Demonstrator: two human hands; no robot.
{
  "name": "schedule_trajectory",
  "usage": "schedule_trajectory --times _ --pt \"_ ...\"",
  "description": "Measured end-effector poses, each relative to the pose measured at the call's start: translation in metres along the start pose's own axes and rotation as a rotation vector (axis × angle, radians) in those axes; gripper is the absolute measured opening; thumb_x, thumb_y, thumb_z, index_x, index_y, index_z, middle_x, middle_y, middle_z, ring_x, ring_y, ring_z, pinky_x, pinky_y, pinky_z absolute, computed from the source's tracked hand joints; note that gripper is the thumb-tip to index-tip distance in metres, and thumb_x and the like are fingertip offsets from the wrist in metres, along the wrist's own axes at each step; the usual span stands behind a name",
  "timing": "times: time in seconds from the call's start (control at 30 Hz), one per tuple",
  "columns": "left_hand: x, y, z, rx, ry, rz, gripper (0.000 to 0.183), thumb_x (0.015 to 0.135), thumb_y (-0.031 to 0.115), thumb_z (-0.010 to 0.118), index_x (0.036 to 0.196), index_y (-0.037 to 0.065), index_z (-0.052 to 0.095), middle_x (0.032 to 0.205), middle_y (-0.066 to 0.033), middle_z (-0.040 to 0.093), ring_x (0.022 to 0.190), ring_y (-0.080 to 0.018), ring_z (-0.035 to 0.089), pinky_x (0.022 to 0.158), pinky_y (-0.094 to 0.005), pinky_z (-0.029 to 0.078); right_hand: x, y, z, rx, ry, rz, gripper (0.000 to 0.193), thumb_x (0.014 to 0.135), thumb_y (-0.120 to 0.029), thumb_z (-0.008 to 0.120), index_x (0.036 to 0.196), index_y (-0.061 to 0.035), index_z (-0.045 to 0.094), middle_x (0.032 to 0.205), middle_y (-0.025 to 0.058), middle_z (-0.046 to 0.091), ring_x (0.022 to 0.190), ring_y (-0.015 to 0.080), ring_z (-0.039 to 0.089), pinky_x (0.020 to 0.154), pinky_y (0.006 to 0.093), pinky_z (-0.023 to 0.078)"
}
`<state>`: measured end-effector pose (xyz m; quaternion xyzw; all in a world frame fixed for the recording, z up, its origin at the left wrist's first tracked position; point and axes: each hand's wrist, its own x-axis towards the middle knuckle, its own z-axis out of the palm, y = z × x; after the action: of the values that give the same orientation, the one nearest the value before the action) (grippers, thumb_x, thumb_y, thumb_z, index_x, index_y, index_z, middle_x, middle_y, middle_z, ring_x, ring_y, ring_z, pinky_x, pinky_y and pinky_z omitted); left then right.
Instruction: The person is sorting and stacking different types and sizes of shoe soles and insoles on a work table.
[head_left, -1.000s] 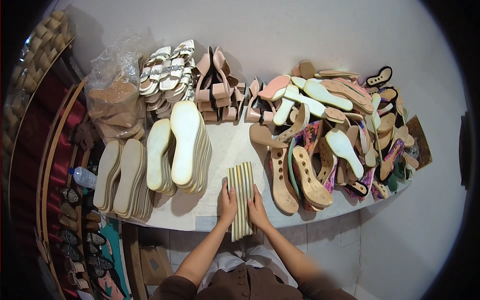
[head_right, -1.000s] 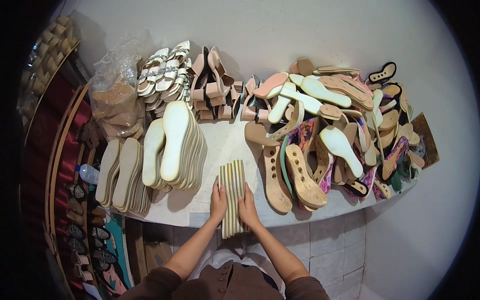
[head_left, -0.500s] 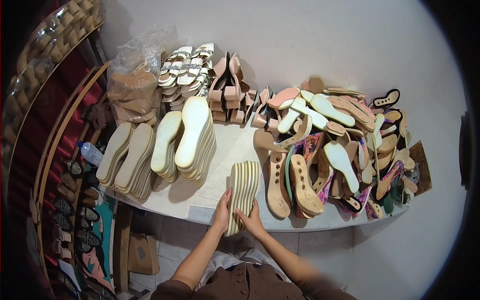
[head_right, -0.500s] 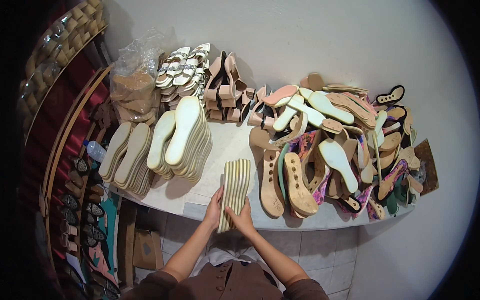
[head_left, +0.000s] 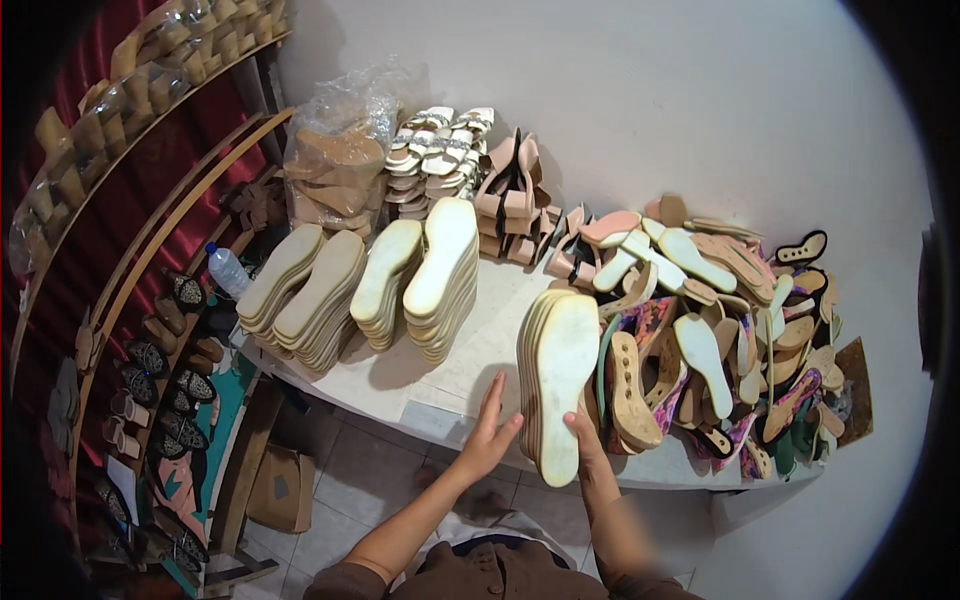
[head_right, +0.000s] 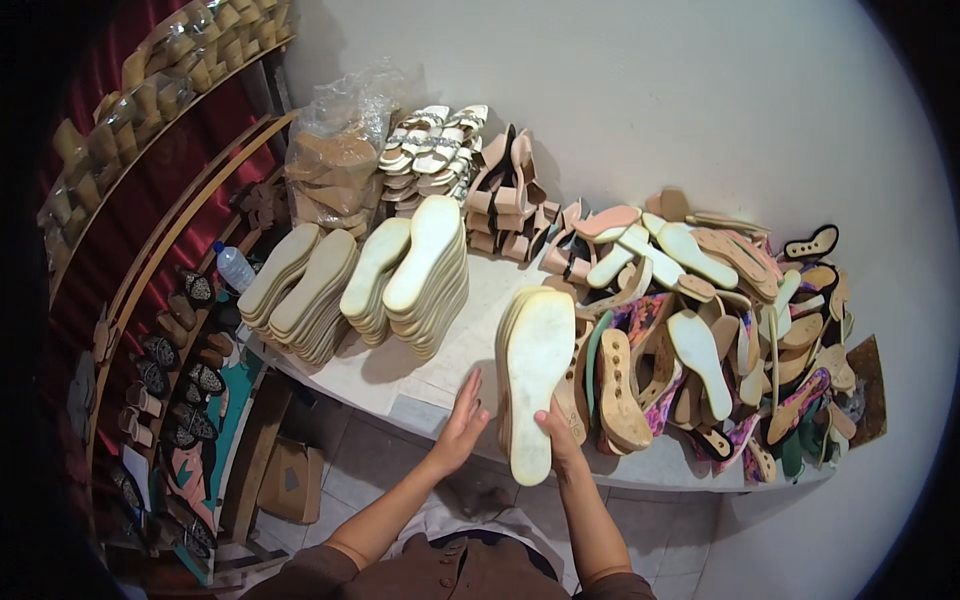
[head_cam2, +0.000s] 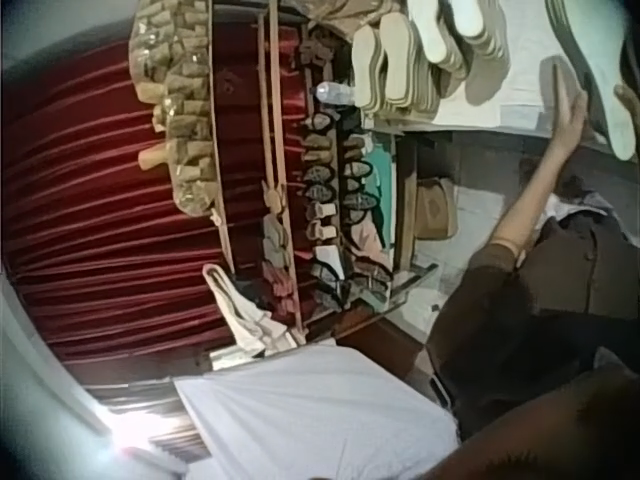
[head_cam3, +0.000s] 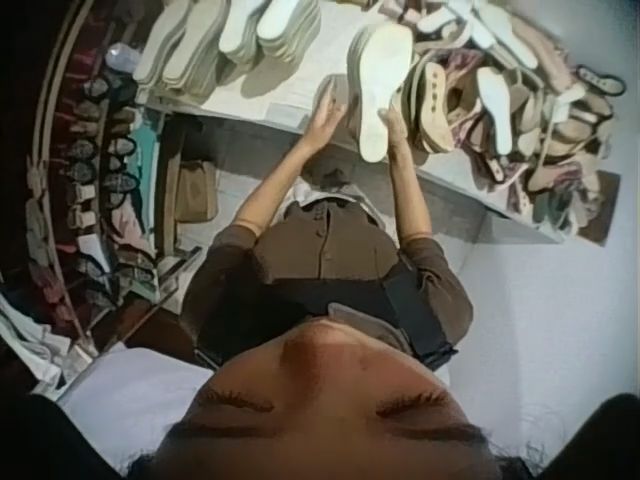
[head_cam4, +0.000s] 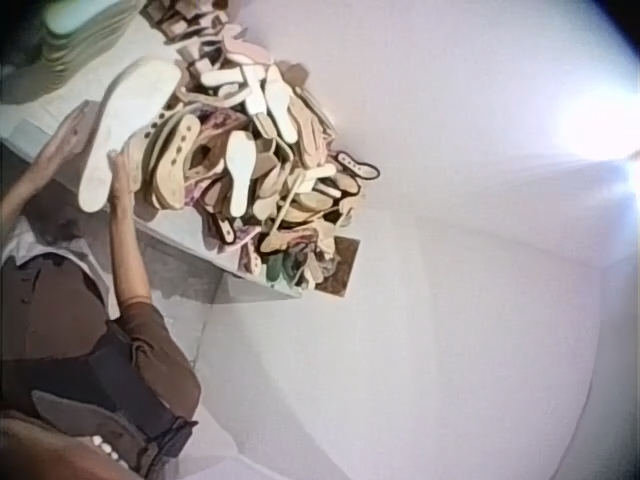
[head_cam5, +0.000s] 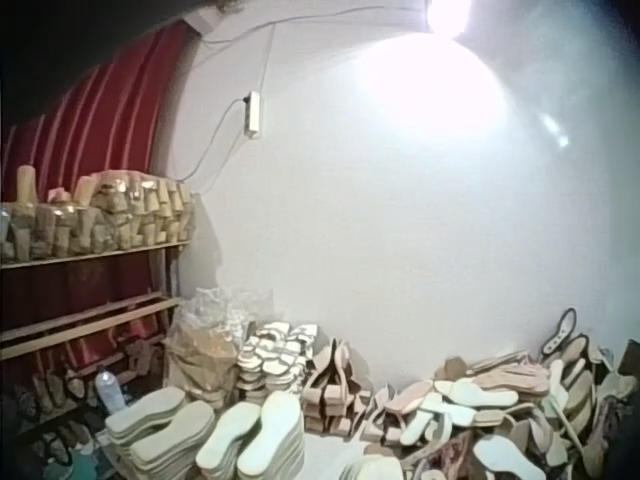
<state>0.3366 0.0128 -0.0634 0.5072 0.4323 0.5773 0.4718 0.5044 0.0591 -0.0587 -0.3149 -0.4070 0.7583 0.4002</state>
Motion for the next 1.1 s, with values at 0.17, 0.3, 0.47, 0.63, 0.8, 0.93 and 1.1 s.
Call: schedule_trajectory --times 0.17,0.3,0.47,0.63,0.8,0.93,1.1 --pt "0.015 0.056 -0.013 0.125 0.121 0.300 0.070 0.089 0.028 0.041 0.137 -0.005 0.003 0.144 -0.0211 0.003 0.134 -0.0313 0.005 0.107 -0.0373 0.007 0.013 -0.046 0.083 -0.059 -0.100 0.044 0.075 0.075 -0.034 0.056 0.135 -0.0014 0.024 0.126 0.0124 0.042 0.111 0.0201 0.045 0.091 0.0287 0.037" --pt "0.026 0.072 -0.077 -0.177 0.248 0.184 0.063 0.091 0.042 0.033 0.137 0.001 0.019 0.138 -0.0124 0.028 0.125 -0.0224 0.030 0.102 -0.0316 0.025 0.054 -0.051 0.164 -0.100 -0.263 -0.105 0.068 0.084 -0.027 0.049 0.138 -0.0015 0.016 0.135 0.0129 0.030 0.124 0.0199 0.028 0.102 0.0285 0.023" --pt "0.030 0.103 -0.193 -0.542 0.284 -0.131 0.053 0.088 0.036 0.032 0.131 0.005 0.032 0.125 -0.0102 0.044 0.112 -0.0199 0.046 0.094 -0.0319 0.037 0.125 0.005 0.252 -0.190 -0.272 -0.241 0.073 0.091 -0.029 0.042 0.133 0.0142 0.000 0.142 0.0250 0.011 0.132 0.0263 0.011 0.106 0.0289 0.011" --pt "0.057 0.116 -0.261 -0.339 0.357 -0.241 0.052 0.085 0.040 0.032 0.115 0.000 0.049 0.102 -0.0120 0.060 0.089 -0.0208 0.059 0.080 -0.0301 0.047 0.185 0.052 0.292 -0.115 -0.165 -0.217 0.077 0.089 -0.036 0.043 0.131 0.0173 0.005 0.140 0.0314 0.007 0.134 0.0342 0.005 0.107 0.0310 0.006" --pt "0.114 0.129 -0.278 -0.343 0.129 -0.388 0.053 0.090 0.039 0.027 0.125 0.001 0.040 0.116 -0.0131 0.052 0.103 -0.0215 0.053 0.090 -0.0308 0.041 0.225 0.046 0.298 -0.337 0.093 -0.323 0.080 0.088 -0.039 0.044 0.130 0.0183 0.007 0.139 0.0334 0.004 0.133 0.0365 0.002 0.108 0.0329 0.005" --pt "0.147 0.107 -0.282 -0.439 0.080 -0.434 0.060 0.090 0.048 0.031 0.123 -0.001 0.042 0.112 -0.0150 0.055 0.098 -0.0237 0.057 0.086 -0.0334 0.045 0.249 0.040 0.291 -0.380 0.171 -0.200 0.078 0.089 -0.039 0.040 0.132 0.0147 0.004 0.142 0.0275 -0.003 0.134 0.0301 -0.006 0.108 0.0304 0.001" --pt "0.163 0.091 -0.276 -0.429 0.077 -0.505 0.052 0.091 0.042 0.032 0.125 0.003 0.039 0.118 -0.0128 0.051 0.104 -0.0233 0.053 0.089 -0.0348 0.042 0.266 0.047 0.274 -0.225 0.216 -0.197 0.080 0.087 -0.038 0.045 0.132 0.0147 0.004 0.142 0.0273 0.007 0.134 0.0285 0.009 0.107 0.0288 0.012"
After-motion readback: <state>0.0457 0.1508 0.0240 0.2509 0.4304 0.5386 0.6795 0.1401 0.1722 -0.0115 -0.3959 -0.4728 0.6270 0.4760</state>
